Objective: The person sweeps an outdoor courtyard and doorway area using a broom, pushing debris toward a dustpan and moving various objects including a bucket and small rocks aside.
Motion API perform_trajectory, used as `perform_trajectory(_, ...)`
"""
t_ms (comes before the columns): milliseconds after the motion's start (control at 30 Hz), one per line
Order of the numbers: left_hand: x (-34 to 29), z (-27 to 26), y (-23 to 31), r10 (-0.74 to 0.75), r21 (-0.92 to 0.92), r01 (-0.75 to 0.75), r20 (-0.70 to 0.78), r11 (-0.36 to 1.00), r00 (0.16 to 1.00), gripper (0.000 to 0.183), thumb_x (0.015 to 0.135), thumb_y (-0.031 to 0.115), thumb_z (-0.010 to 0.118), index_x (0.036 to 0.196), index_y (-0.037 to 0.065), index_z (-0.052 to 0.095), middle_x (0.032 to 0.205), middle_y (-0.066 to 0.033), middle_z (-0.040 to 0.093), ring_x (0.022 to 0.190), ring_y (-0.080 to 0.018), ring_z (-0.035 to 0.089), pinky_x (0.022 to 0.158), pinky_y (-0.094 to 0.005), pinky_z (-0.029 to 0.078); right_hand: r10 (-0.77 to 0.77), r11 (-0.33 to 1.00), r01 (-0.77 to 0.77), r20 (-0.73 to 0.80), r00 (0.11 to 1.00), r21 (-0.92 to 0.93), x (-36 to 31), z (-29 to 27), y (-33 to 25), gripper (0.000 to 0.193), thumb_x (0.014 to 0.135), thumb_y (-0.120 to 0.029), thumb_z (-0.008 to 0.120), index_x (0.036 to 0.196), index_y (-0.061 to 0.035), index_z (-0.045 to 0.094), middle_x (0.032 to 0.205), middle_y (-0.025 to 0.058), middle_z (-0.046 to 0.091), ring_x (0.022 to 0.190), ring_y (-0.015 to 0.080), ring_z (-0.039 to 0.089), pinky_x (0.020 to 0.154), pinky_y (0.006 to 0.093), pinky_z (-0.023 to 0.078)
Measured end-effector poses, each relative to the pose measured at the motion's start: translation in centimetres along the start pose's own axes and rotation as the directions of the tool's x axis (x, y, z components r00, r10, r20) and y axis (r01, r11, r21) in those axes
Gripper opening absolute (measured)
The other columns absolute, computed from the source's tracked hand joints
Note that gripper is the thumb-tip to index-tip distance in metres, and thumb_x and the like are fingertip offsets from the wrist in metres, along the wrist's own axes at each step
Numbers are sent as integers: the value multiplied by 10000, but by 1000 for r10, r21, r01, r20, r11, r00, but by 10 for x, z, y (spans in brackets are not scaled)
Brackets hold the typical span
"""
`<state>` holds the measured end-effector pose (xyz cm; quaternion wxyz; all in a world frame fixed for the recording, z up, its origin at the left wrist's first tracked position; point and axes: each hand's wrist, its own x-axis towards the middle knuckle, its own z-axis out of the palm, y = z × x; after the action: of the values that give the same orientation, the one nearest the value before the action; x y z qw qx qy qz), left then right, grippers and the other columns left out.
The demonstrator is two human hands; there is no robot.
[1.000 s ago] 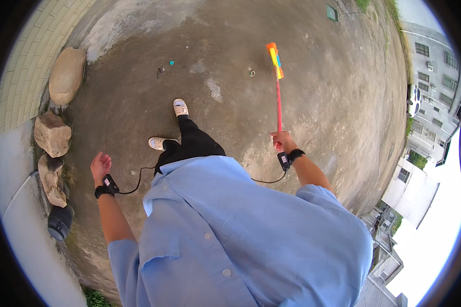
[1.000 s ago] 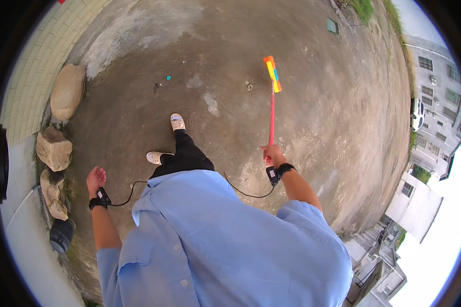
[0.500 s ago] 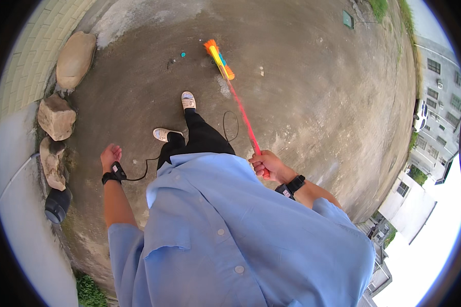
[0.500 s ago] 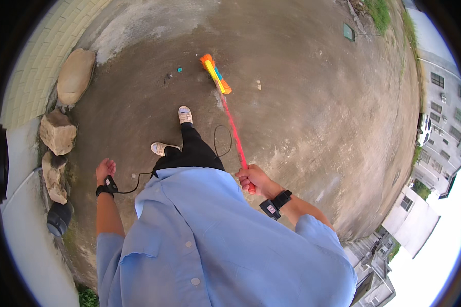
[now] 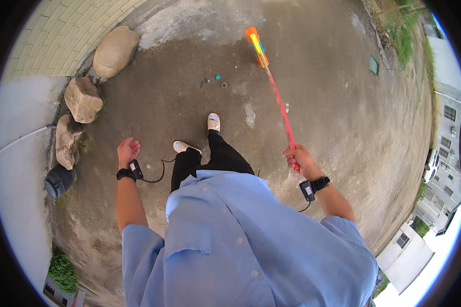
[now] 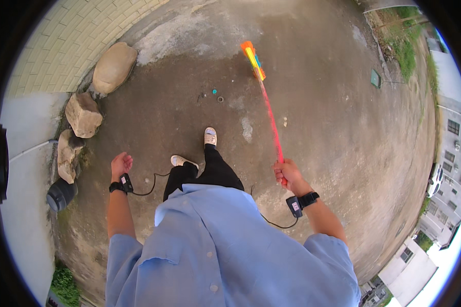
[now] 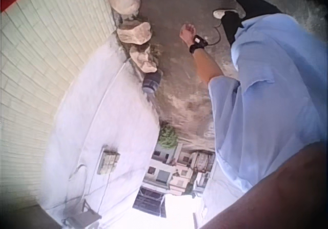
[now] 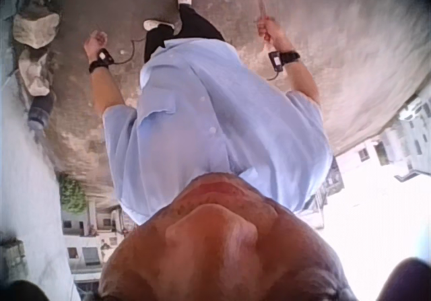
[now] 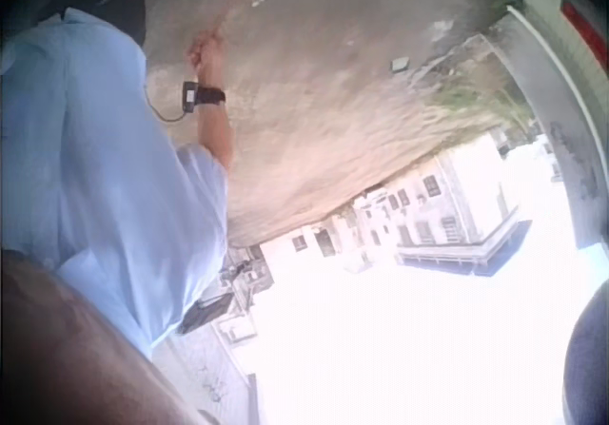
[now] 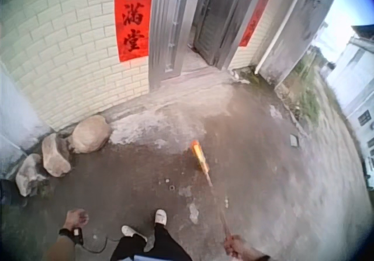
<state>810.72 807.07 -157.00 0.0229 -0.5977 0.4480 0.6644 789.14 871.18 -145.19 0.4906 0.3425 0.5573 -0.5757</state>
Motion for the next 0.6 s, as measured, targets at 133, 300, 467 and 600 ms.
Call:
perform_trajectory(133,-15,-30,-15,-24,-83,21,-37,996,999,151,896,198,612,1005,101,575,779,-95,666,652,-233,656,573,-350,541,-73,895,-7,-162,984,-445,87,-1,-39,144,828,-38,584,723,-68,489,539,-9,434,386,107,425,329,270,338)
perform_trajectory(300,-24,-75,-7,5,-122,-29,-194,992,981,157,895,178,596,1015,79,574,775,-92,658,628,-208,645,534,-335,538,-74,829,19,-75,994,-559,91,35,32,165,782,-35,558,638,46,566,485,114,516,337,245,515,286,380,375)
perform_trajectory(467,4,-110,-4,-49,-193,-1,-254,981,966,210,901,159,542,1051,19,582,799,-129,652,620,-244,633,516,-362,520,81,929,-73,6,997,-362,-5,60,66,120,783,-70,571,675,-21,590,511,43,509,369,139,464,309,296,340)
perform_trajectory(600,20,-75,19,-77,-143,41,-260,989,962,225,911,151,495,1061,7,584,828,-153,664,613,-259,634,508,-368,512,-73,903,57,-22,997,-426,-47,59,72,82,748,-47,617,683,-88,590,553,-11,490,457,80,447,420,256,338)
